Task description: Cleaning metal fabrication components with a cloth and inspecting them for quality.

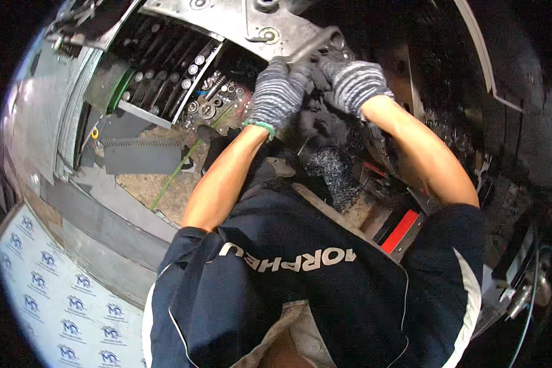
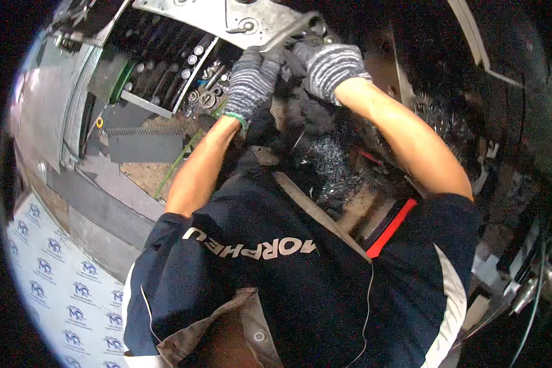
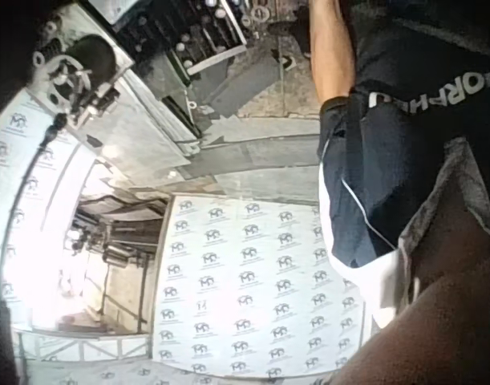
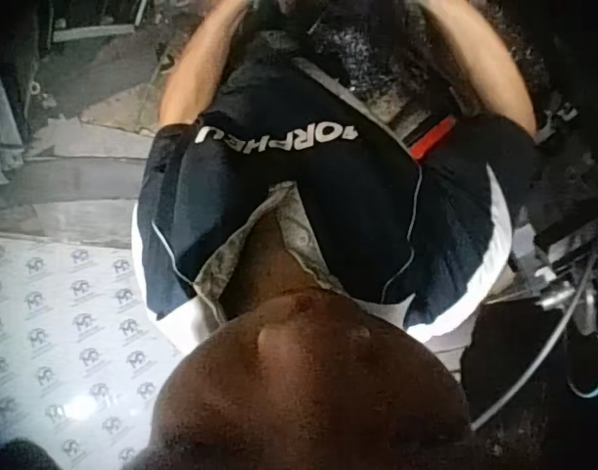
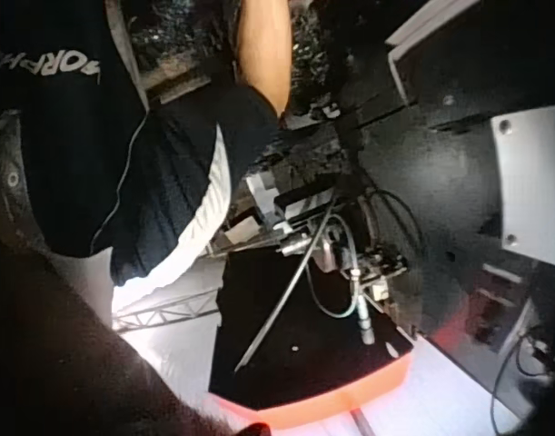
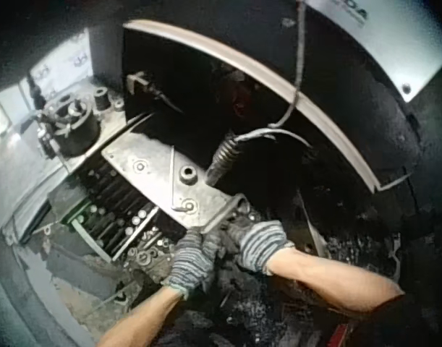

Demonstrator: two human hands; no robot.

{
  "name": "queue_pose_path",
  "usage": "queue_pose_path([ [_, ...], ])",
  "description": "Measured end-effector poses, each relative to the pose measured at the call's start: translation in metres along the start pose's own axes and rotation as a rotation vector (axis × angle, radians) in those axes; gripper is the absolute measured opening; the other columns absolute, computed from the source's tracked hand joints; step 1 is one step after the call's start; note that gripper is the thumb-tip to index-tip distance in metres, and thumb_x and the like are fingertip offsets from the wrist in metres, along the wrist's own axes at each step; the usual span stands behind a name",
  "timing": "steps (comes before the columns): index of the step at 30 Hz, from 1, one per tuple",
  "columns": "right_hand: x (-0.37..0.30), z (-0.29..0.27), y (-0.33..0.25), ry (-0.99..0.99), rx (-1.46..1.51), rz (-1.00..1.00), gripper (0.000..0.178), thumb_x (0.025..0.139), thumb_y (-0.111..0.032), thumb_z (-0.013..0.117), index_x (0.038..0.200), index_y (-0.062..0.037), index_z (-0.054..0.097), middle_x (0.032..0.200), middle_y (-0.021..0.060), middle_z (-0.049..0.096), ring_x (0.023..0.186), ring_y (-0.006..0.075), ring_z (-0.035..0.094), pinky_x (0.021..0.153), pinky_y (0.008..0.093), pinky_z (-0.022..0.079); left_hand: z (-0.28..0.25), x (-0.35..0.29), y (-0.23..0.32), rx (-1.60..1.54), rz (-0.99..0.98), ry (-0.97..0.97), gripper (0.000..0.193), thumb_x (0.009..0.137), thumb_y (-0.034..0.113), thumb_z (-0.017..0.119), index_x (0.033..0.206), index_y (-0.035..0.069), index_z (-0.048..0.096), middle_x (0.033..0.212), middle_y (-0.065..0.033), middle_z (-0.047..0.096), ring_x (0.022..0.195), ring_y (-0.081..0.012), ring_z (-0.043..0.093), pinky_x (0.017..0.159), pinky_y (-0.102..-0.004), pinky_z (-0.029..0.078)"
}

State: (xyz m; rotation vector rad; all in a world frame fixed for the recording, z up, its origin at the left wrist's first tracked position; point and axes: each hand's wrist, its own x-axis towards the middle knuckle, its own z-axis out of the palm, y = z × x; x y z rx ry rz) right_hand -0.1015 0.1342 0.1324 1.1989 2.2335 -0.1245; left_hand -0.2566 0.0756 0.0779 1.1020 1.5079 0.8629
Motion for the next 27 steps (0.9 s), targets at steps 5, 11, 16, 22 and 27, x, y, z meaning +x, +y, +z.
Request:
queue_pose_path([
  [5, -0.015, 0.018, 0.007, 0.099, 0.127, 0.265, 0.056, 0.079, -0.031, 0.062, 0.132, -0.0161, 0.051, 0.103, 0.0179, 0.068, 0.088, 0.0355, 0.068, 0.077, 0.0463, 0.054, 0.02, 0.028, -0.083, 0.161, 0.303, 0.18, 0.058, 0.093, 0.043, 0.053, 0.103, -0.014, 0.058, 0.097, -0.0344, 0.06, 0.095, -0.0469, 0.058, 0.085, -0.0503, 0.044],
  [11, -0.055, 0.05, 0.019, 0.342, 0.611, 0.478, 0.079, 0.074, -0.037, 0.073, 0.14, -0.0088, 0.041, 0.125, 0.0233, 0.058, 0.116, 0.0383, 0.056, 0.099, 0.039, 0.046, 0.013, 0.015, -0.053, 0.052, -0.007, 0.108, 0.06, 0.091, 0.047, 0.055, 0.097, -0.013, 0.06, 0.094, -0.0352, 0.061, 0.095, -0.0474, 0.058, 0.084, -0.049, 0.045],
  [16, -0.032, 0.025, -0.006, 0.336, 0.59, 0.062, 0.07, 0.073, -0.043, 0.07, 0.134, -0.0152, 0.05, 0.123, 0.0194, 0.06, 0.106, 0.0356, 0.061, 0.092, 0.0428, 0.05, 0.012, 0.012, -0.05, 0.032, 0.079, 0.058, 0.052, 0.087, 0.038, 0.065, 0.104, -0.011, 0.059, 0.095, -0.0322, 0.063, 0.096, -0.0452, 0.06, 0.085, -0.0464, 0.047],
  [22, -0.019, 0.006, -0.018, -0.04, 0.512, 0.12, 0.064, 0.072, -0.047, 0.069, 0.123, -0.0101, 0.057, 0.118, 0.0209, 0.062, 0.107, 0.0363, 0.061, 0.088, 0.0442, 0.05, -0.008, 0.009, -0.019, 0.289, 0.28, 0.087, 0.047, 0.083, 0.029, 0.067, 0.12, 0.001, 0.057, 0.101, -0.0246, 0.065, 0.097, -0.0382, 0.062, 0.086, -0.0445, 0.049],
  [27, -0.044, 0.058, -0.007, 0.162, 0.91, 0.05, 0.054, 0.075, -0.035, 0.071, 0.117, -0.0042, 0.058, 0.109, 0.0204, 0.064, 0.103, 0.037, 0.062, 0.088, 0.04, 0.05, -0.021, 0.016, -0.019, 0.615, 0.685, 0.039, 0.049, 0.079, 0.017, 0.069, 0.126, 0.012, 0.059, 0.109, -0.0163, 0.065, 0.098, -0.0333, 0.063, 0.085, -0.0405, 0.05],
])
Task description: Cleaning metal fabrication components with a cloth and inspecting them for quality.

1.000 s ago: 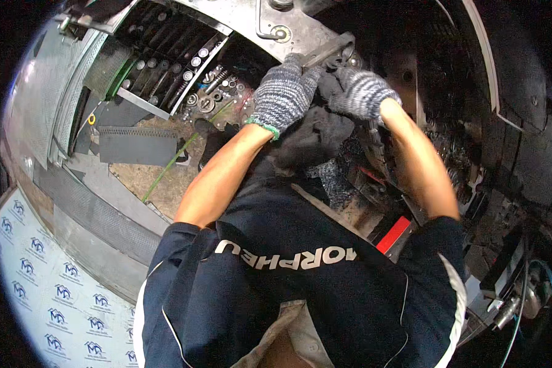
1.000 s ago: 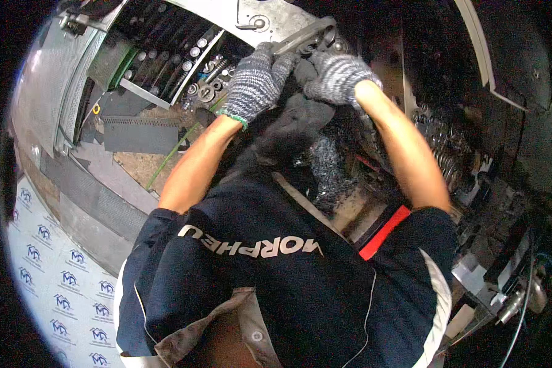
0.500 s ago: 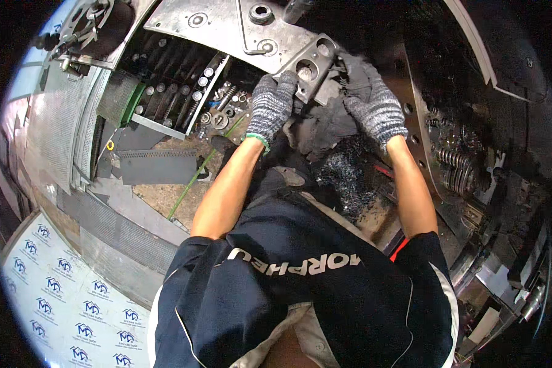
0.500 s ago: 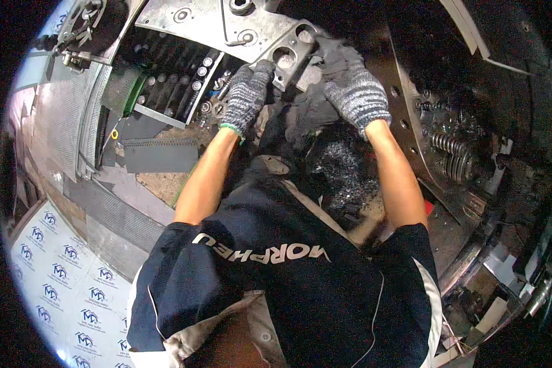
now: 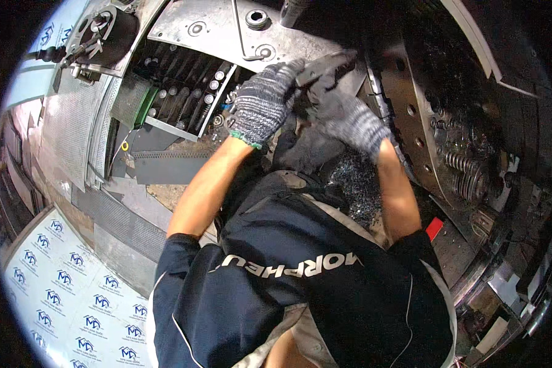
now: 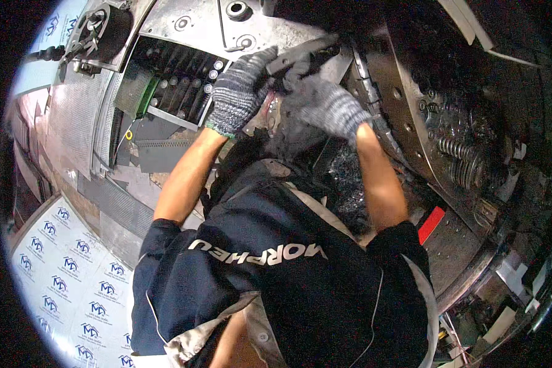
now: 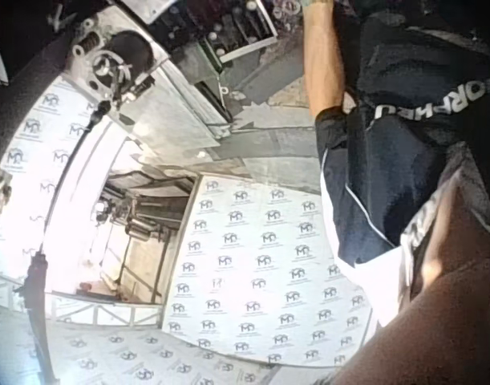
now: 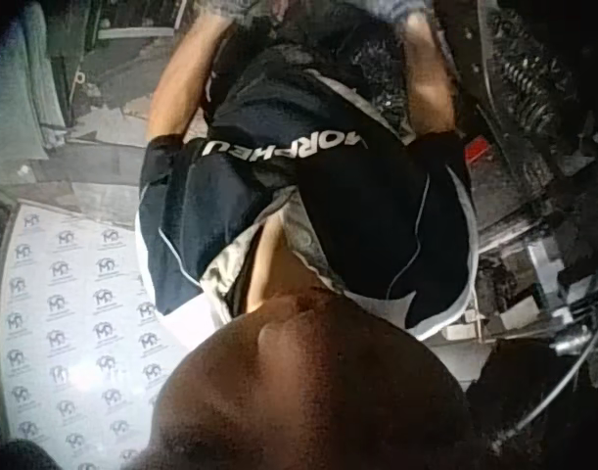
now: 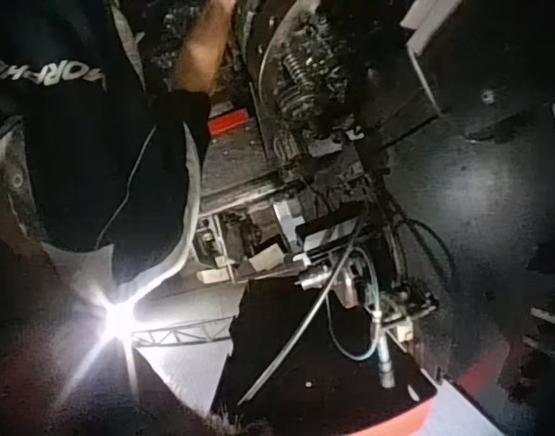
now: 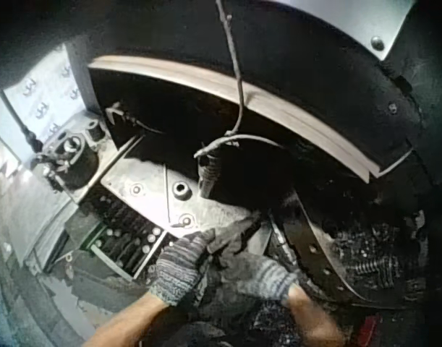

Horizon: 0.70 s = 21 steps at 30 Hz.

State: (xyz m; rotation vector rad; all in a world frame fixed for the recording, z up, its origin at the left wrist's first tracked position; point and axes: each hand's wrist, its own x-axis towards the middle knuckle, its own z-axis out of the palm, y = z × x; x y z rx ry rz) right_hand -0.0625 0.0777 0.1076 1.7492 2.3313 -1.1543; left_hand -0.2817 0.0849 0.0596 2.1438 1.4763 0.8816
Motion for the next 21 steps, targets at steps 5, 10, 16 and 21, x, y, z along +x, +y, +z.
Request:
queue_pose_path([
  [5, -0.052, -0.016, 0.013, 0.208, 0.416, 0.033, 0.058, 0.075, -0.035, 0.074, 0.119, -0.0013, 0.058, 0.113, 0.016, 0.064, 0.104, 0.0269, 0.061, 0.093, 0.0375, 0.048, 0.007, 0.0, -0.014, 0.152, 0.263, -0.03, 0.054, 0.073, 0.012, 0.068, 0.126, 0.017, 0.06, 0.109, -0.0144, 0.064, 0.096, -0.0324, 0.062, 0.082, -0.0409, 0.05],
  [10, -0.067, -0.023, 0.025, 0.321, 0.515, 0.112, 0.064, 0.074, -0.039, 0.077, 0.121, -0.0001, 0.057, 0.116, 0.0141, 0.063, 0.105, 0.0225, 0.061, 0.097, 0.0363, 0.047, 0.025, -0.003, -0.017, 0.09, 0.324, -0.033, 0.039, 0.073, 0.01, 0.066, 0.111, 0.017, 0.067, 0.1, -0.0123, 0.064, 0.09, -0.0314, 0.062, 0.077, -0.043, 0.05],
  [16, -0.04, -0.034, 0.015, 0.152, 0.004, 0.183, 0.068, 0.071, -0.038, 0.077, 0.125, -0.0013, 0.054, 0.117, 0.0156, 0.063, 0.105, 0.0284, 0.062, 0.097, 0.0371, 0.047, 0.038, -0.005, -0.014, 0.072, 0.284, -0.003, 0.03, 0.071, 0.011, 0.068, 0.101, 0.016, 0.07, 0.095, -0.0117, 0.064, 0.087, -0.0321, 0.061, 0.074, -0.0433, 0.049],
  [21, 0.013, -0.038, -0.037, -0.243, -0.302, 0.155, 0.08, 0.071, -0.04, 0.073, 0.136, -0.003, 0.045, 0.122, 0.0251, 0.059, 0.11, 0.0376, 0.059, 0.095, 0.0411, 0.048, 0.041, -0.009, -0.015, 0.162, 0.16, -0.062, 0.04, 0.067, 0.02, 0.073, 0.106, 0.012, 0.068, 0.111, -0.0167, 0.061, 0.104, -0.0363, 0.057, 0.087, -0.0465, 0.046],
])
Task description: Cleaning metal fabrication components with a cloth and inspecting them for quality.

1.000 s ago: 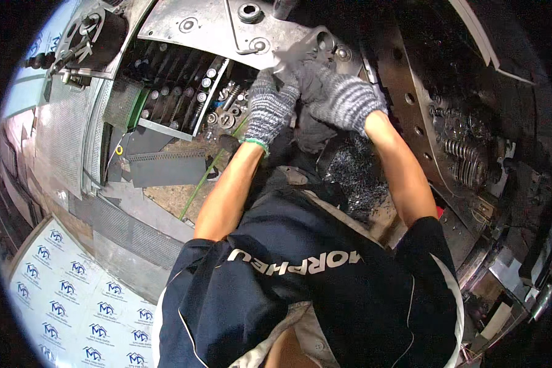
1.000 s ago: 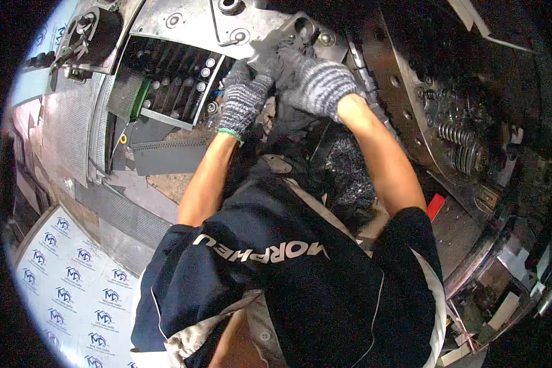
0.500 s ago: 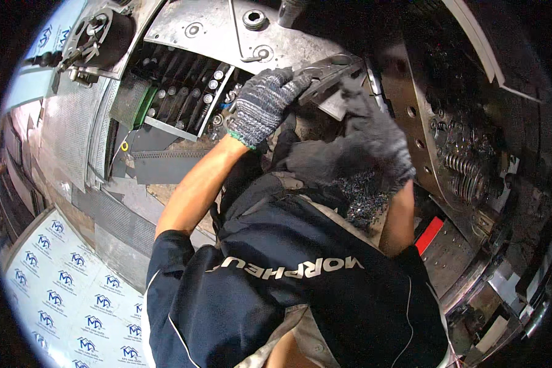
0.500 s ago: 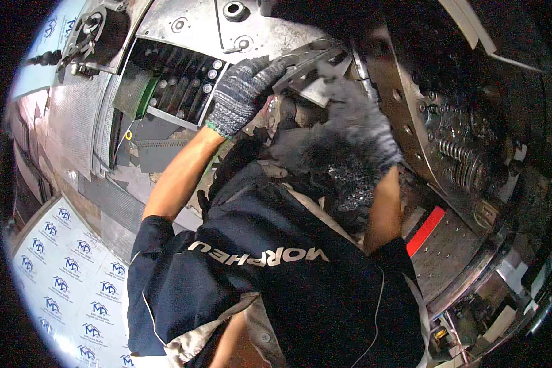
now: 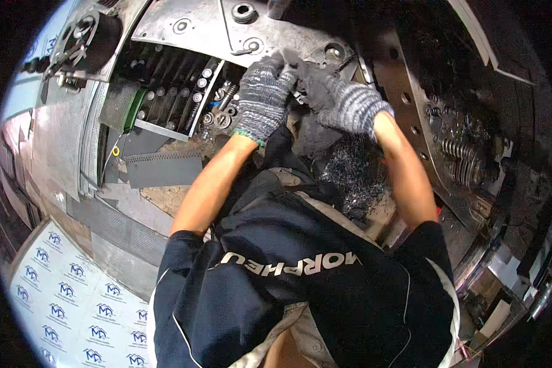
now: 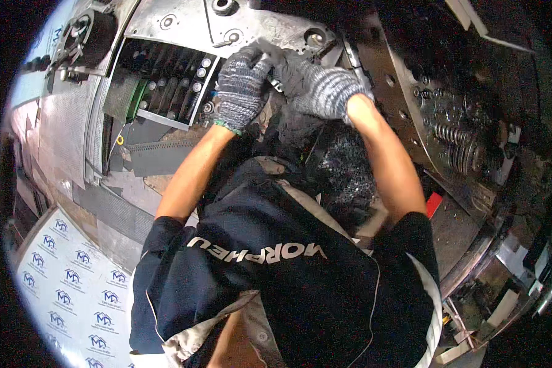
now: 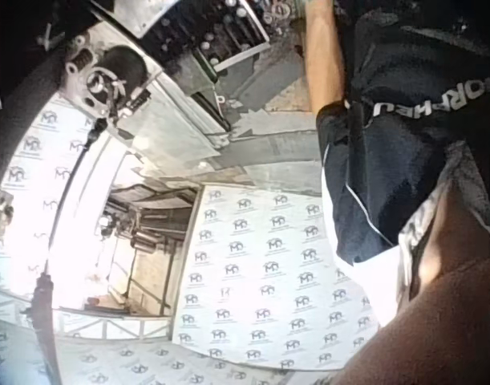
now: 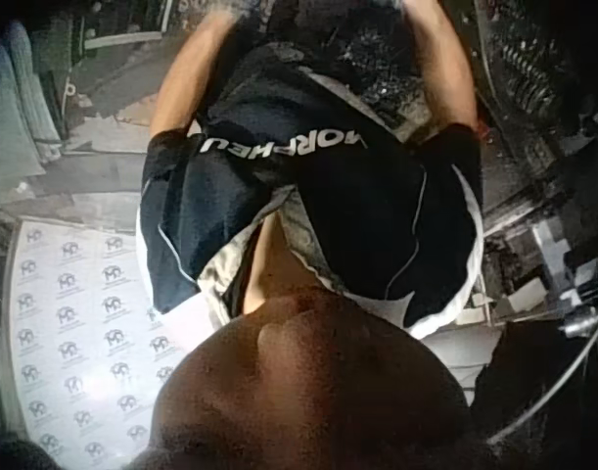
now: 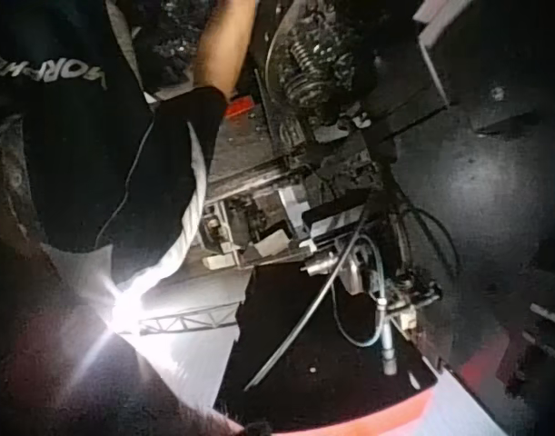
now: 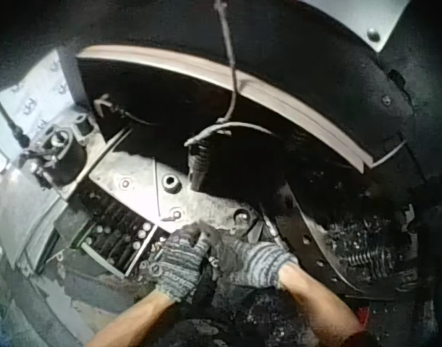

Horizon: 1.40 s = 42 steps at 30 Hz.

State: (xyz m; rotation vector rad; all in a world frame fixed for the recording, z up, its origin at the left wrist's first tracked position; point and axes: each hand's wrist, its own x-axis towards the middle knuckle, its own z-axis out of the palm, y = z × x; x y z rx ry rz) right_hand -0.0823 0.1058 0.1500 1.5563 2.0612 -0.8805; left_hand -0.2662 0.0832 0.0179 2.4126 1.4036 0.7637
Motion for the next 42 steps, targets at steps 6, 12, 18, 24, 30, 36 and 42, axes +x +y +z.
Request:
queue_pose_path([
  [6, 0.038, -0.006, -0.014, -0.162, -0.42, -0.023, 0.08, 0.07, -0.048, 0.07, 0.131, 0.0001, 0.048, 0.104, 0.0265, 0.065, 0.098, 0.0382, 0.064, 0.087, 0.0446, 0.051, 0.0, -0.006, 0.022, 0.01, -0.172, 0.089, 0.076, 0.063, 0.039, 0.077, 0.129, 0.01, 0.053, 0.13, -0.0222, 0.05, 0.126, -0.0397, 0.043, 0.108, -0.0537, 0.029],
  [12, 0.041, 0.035, 0.019, 0.265, -0.287, -0.022, 0.076, 0.075, -0.044, 0.068, 0.134, -0.0023, 0.045, 0.126, 0.0258, 0.056, 0.113, 0.0355, 0.058, 0.094, 0.0438, 0.049, 0.02, -0.007, 0.021, 0.021, -0.265, 0.045, 0.081, 0.064, 0.05, 0.076, 0.128, 0.008, 0.05, 0.136, -0.0208, 0.044, 0.13, -0.0404, 0.037, 0.11, -0.0581, 0.021],
  [18, 0.038, 0.05, 0.072, 0.758, 0.371, -0.014, 0.045, 0.093, -0.019, 0.06, 0.131, -0.0021, 0.043, 0.126, 0.0151, 0.06, 0.108, 0.0306, 0.061, 0.096, 0.0393, 0.049, 0.019, -0.001, 0.028, -0.113, -0.323, 0.17, 0.088, 0.066, 0.051, 0.074, 0.137, 0.008, 0.044, 0.133, -0.0201, 0.046, 0.129, -0.039, 0.039, 0.109, -0.0568, 0.023],
  [24, 0.064, 0.012, 0.039, 0.599, -0.053, -0.288, 0.054, 0.082, -0.051, 0.059, 0.125, -0.0187, 0.059, 0.115, 0.0197, 0.063, 0.11, 0.0354, 0.06, 0.096, 0.0422, 0.047, 0.02, 0.002, 0.031, 0.047, -0.289, 0.164, 0.074, 0.068, 0.033, 0.072, 0.127, -0.005, 0.048, 0.114, -0.0238, 0.056, 0.112, -0.039, 0.051, 0.101, -0.0492, 0.035],
  [30, 0.076, -0.022, 0.016, 0.388, 0.06, 0.12, 0.053, 0.086, -0.053, 0.057, 0.124, -0.0167, 0.063, 0.129, 0.0156, 0.057, 0.12, 0.0318, 0.054, 0.102, 0.0377, 0.043, 0.014, 0.003, 0.031, 0.025, -0.351, 0.136, 0.084, 0.07, 0.038, 0.069, 0.135, -0.007, 0.04, 0.126, -0.027, 0.051, 0.12, -0.0398, 0.048, 0.106, -0.0524, 0.03],
  [36, 0.068, -0.035, 0.0, 0.466, 0.104, 0.227, 0.066, 0.084, -0.057, 0.057, 0.128, -0.0075, 0.057, 0.12, 0.0264, 0.059, 0.11, 0.0347, 0.061, 0.095, 0.0401, 0.049, 0.017, -0.002, 0.03, -0.004, -0.413, 0.06, 0.098, 0.069, 0.05, 0.07, 0.143, -0.002, 0.033, 0.141, -0.027, 0.04, 0.136, -0.0362, 0.035, 0.114, -0.0553, 0.016],
  [42, 0.026, 0.01, 0.016, 0.234, -0.011, -0.073, 0.059, 0.082, -0.043, 0.066, 0.131, -0.0108, 0.056, 0.12, 0.0177, 0.063, 0.113, 0.0314, 0.06, 0.098, 0.0356, 0.046, 0.033, -0.01, 0.024, 0.239, -0.304, 0.026, 0.092, 0.074, 0.053, 0.066, 0.143, 0.0, 0.034, 0.143, -0.0211, 0.04, 0.136, -0.0338, 0.034, 0.114, -0.0578, 0.015],
])
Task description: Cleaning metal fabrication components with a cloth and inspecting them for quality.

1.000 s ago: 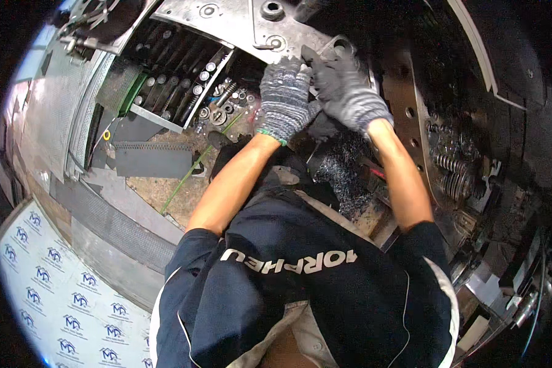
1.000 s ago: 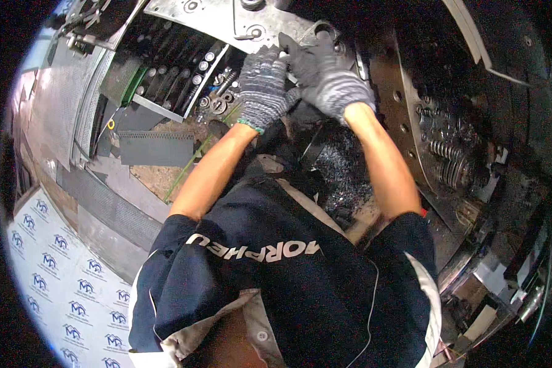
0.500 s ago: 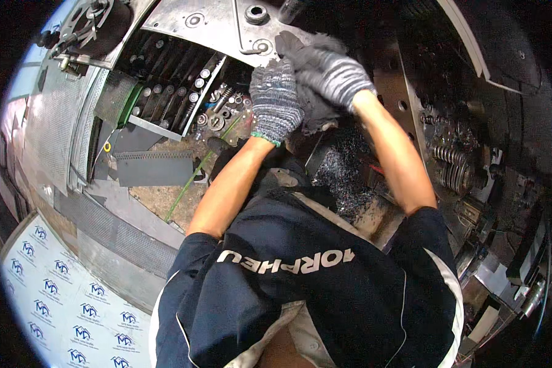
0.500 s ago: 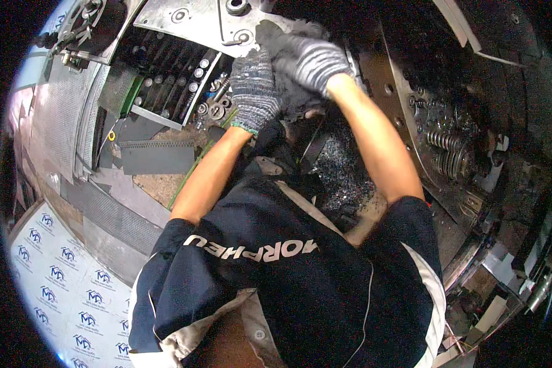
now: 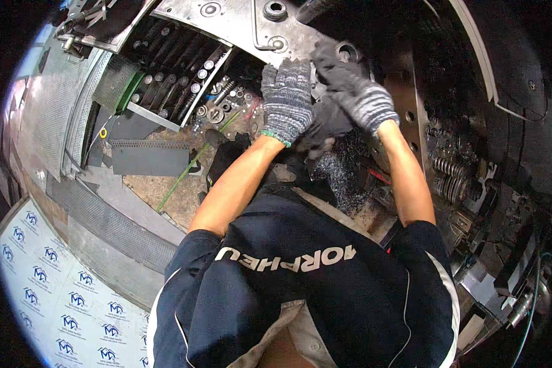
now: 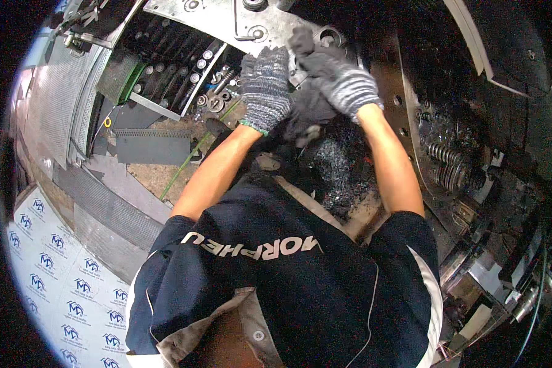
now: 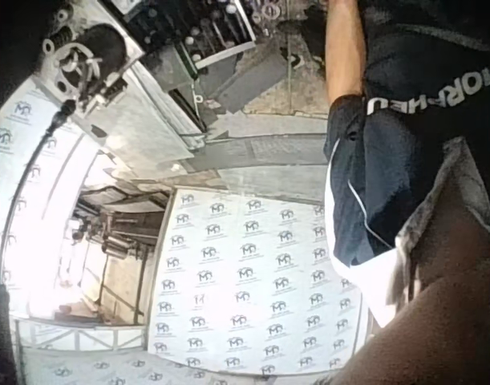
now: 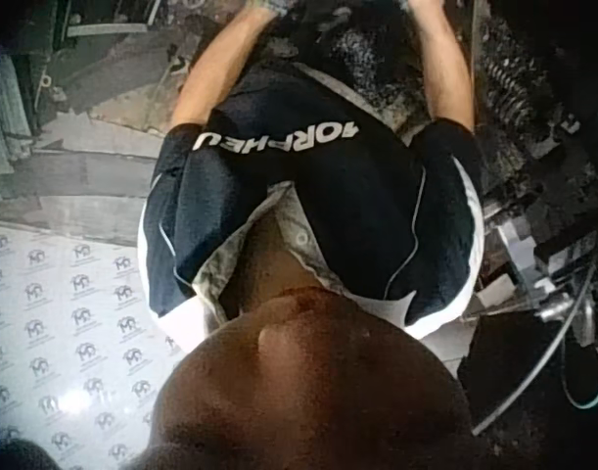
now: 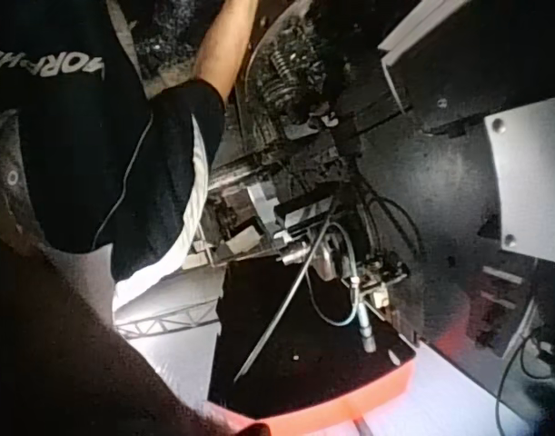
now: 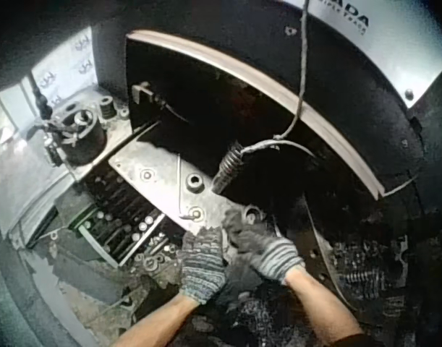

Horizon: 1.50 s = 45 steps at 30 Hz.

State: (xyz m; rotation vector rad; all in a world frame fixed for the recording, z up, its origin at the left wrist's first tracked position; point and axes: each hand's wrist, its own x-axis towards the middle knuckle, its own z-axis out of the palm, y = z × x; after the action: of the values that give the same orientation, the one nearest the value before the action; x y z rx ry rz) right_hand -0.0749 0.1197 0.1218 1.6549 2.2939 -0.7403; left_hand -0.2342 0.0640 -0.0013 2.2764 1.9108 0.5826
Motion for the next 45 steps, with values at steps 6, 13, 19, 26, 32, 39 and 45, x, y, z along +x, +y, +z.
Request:
queue_pose_path([
  [6, -0.017, 0.041, 0.029, 0.551, 0.217, 0.255, 0.051, 0.086, -0.021, 0.067, 0.132, -0.006, 0.052, 0.128, 0.0136, 0.06, 0.118, 0.0265, 0.058, 0.1, 0.0333, 0.044, -0.023, 0.007, 0.004, -0.242, -0.008, -0.068, 0.09, 0.073, 0.055, 0.066, 0.142, 0.004, 0.038, 0.143, -0.0227, 0.04, 0.135, -0.0404, 0.032, 0.112, -0.0621, 0.012],
  [13, -0.031, 0.036, -0.004, 0.135, 0.264, -0.033, 0.053, 0.084, -0.032, 0.07, 0.129, -0.0105, 0.054, 0.119, 0.0182, 0.064, 0.113, 0.0308, 0.06, 0.094, 0.0351, 0.049, 0.005, 0.017, -0.011, 0.034, 0.29, 0.078, 0.05, 0.079, 0.025, 0.06, 0.126, 0.01, 0.055, 0.133, -0.0198, 0.049, 0.129, -0.0381, 0.042, 0.109, -0.0575, 0.025],
  [19, -0.019, 0.06, 0.039, 0.758, 0.826, 0.237, 0.048, 0.088, -0.017, 0.066, 0.131, -0.0024, 0.051, 0.123, 0.0121, 0.063, 0.11, 0.0201, 0.06, 0.098, 0.0324, 0.046, -0.024, 0.04, -0.01, -0.125, 0.337, -0.047, 0.03, 0.085, 0.024, 0.058, 0.115, 0.022, 0.063, 0.129, -0.0198, 0.052, 0.117, -0.0356, 0.053, 0.1, -0.0503, 0.038],
  [26, -0.08, 0.095, 0.078, 0.958, 0.844, 0.158, 0.046, 0.085, -0.015, 0.066, 0.124, 0.0055, 0.054, 0.117, 0.015, 0.064, 0.107, 0.0233, 0.061, 0.096, 0.0329, 0.046, -0.076, 0.039, 0.011, -0.794, -0.35, -0.486, 0.071, 0.082, 0.055, 0.067, 0.122, -0.002, 0.056, 0.095, -0.021, 0.068, 0.084, -0.0272, 0.067, 0.078, -0.0365, 0.052],
  [32, -0.078, 0.046, 0.053, 0.438, 0.257, 0.125, 0.047, 0.084, -0.013, 0.067, 0.126, 0.0016, 0.053, 0.118, 0.0141, 0.064, 0.108, 0.0221, 0.061, 0.098, 0.0332, 0.046, -0.048, 0.019, 0.022, -1.373, -0.752, -0.017, 0.056, 0.093, 0.025, 0.063, 0.136, -0.001, 0.037, 0.104, -0.0148, 0.061, 0.083, -0.0231, 0.061, 0.075, -0.034, 0.052],
  [39, -0.01, 0.031, 0.017, 0.01, 0.228, -0.065, 0.071, 0.078, -0.036, 0.071, 0.137, -0.0088, 0.044, 0.134, 0.0196, 0.052, 0.122, 0.0345, 0.052, 0.103, 0.0367, 0.042, -0.015, 0.007, 0.004, -0.983, -0.549, -0.151, 0.05, 0.097, 0.027, 0.046, 0.141, 0.004, 0.038, 0.1, -0.0236, 0.065, 0.084, -0.032, 0.064, 0.078, -0.0442, 0.049],
  [45, 0.043, -0.015, -0.024, -0.396, -0.019, -0.098, 0.072, 0.074, -0.04, 0.071, 0.136, -0.0121, 0.046, 0.115, 0.0221, 0.063, 0.105, 0.0367, 0.062, 0.091, 0.0414, 0.049, -0.006, 0.005, 0.003, -0.886, -0.483, -0.071, 0.047, 0.096, 0.023, 0.045, 0.139, 0.003, 0.042, 0.119, -0.0324, 0.057, 0.11, -0.0424, 0.058, 0.093, -0.0434, 0.047],
])
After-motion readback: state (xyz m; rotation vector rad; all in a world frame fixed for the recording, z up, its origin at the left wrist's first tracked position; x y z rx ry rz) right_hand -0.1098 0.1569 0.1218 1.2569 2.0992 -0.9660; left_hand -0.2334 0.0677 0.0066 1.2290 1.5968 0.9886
